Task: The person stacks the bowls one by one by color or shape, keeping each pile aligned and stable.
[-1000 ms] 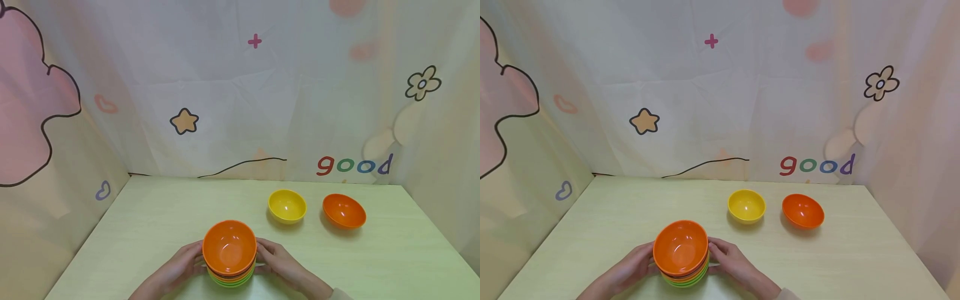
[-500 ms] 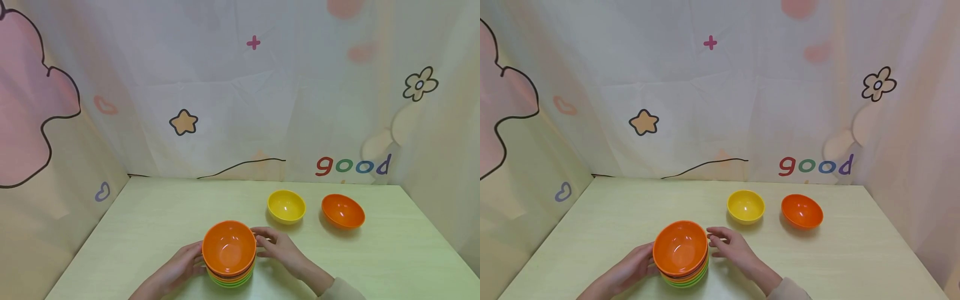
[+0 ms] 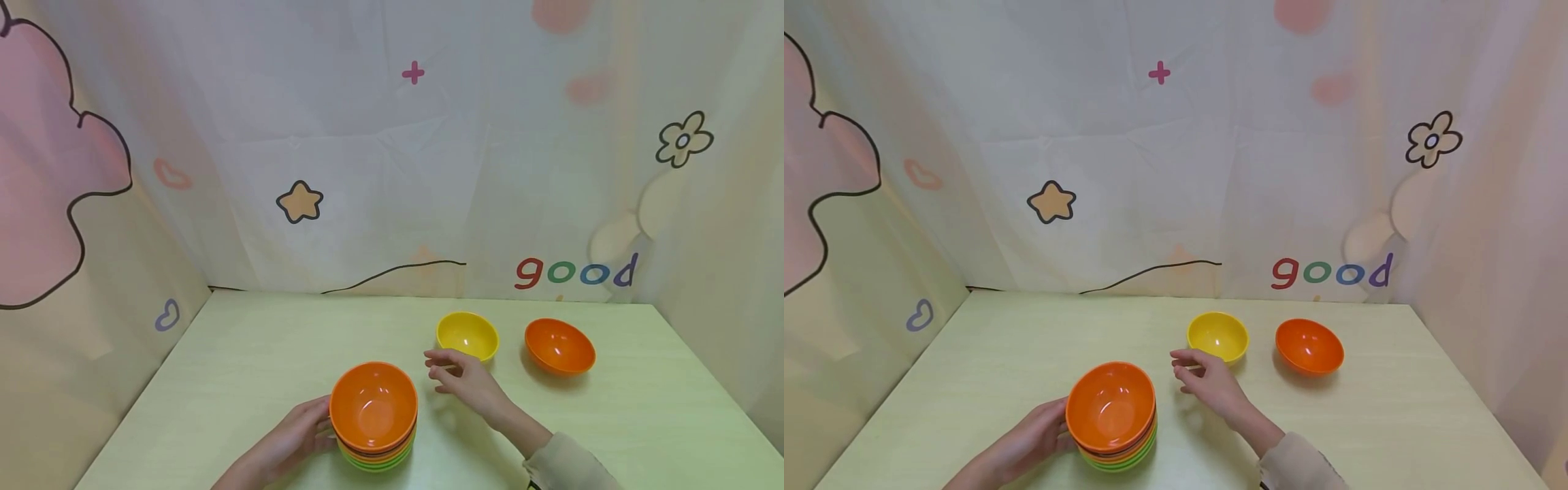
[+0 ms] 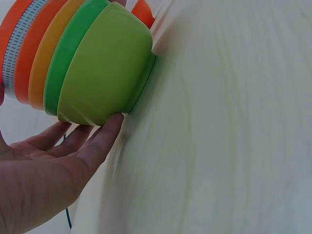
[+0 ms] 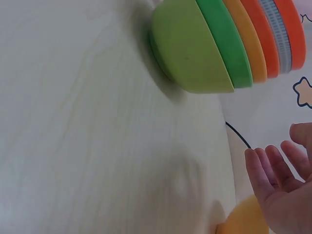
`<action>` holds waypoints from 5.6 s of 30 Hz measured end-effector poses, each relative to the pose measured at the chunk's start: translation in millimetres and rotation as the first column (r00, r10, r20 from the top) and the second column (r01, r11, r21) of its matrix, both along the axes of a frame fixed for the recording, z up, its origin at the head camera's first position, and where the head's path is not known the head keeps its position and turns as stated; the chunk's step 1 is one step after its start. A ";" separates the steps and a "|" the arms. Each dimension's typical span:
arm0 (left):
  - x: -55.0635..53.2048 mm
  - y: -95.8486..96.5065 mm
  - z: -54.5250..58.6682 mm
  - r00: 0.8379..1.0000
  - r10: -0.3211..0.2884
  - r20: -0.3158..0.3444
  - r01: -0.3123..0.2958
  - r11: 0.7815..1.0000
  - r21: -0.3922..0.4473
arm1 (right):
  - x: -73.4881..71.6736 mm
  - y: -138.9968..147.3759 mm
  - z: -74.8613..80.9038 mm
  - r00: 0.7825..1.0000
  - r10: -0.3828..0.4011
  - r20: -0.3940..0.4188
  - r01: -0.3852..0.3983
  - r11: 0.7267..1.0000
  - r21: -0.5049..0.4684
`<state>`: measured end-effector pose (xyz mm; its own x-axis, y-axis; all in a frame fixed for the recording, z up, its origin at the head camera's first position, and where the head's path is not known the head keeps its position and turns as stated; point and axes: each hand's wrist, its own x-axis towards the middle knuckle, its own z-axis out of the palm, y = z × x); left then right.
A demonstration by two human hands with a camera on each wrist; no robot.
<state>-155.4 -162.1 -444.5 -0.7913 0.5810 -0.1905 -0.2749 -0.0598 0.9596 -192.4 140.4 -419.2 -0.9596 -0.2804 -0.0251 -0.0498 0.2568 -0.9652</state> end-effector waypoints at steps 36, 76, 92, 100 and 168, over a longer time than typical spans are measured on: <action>-0.8 -1.6 0.9 0.999 -0.025 -0.020 0.026 1.000 0.011 | -51.1 55.1 34.5 0.925 -0.194 -0.327 0.346 0.787 0.512; 0.6 -1.4 2.9 1.000 -0.009 -0.010 0.009 1.000 0.004 | -64.9 64.4 25.0 0.961 -0.249 -0.117 0.263 0.708 0.655; -0.3 -2.8 2.1 1.000 -0.017 -0.012 0.017 1.000 0.004 | -65.5 62.9 19.1 0.957 -0.270 -0.104 0.272 0.716 0.643; -0.1 -3.1 0.9 0.999 -0.027 -0.021 0.028 0.999 0.021 | -65.6 62.2 21.6 0.955 -0.276 -0.107 0.278 0.711 0.645; -0.2 -5.2 2.9 0.999 -0.033 0.005 0.033 0.999 0.014 | -69.5 59.2 24.1 0.953 -0.255 -0.162 0.297 0.692 0.658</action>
<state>-155.5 -167.3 -441.6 -0.7705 0.6096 -0.1865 -0.2820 -0.0636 0.9573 -261.9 199.6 -395.0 -0.9966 0.0671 -0.0475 0.0821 0.8422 -0.5329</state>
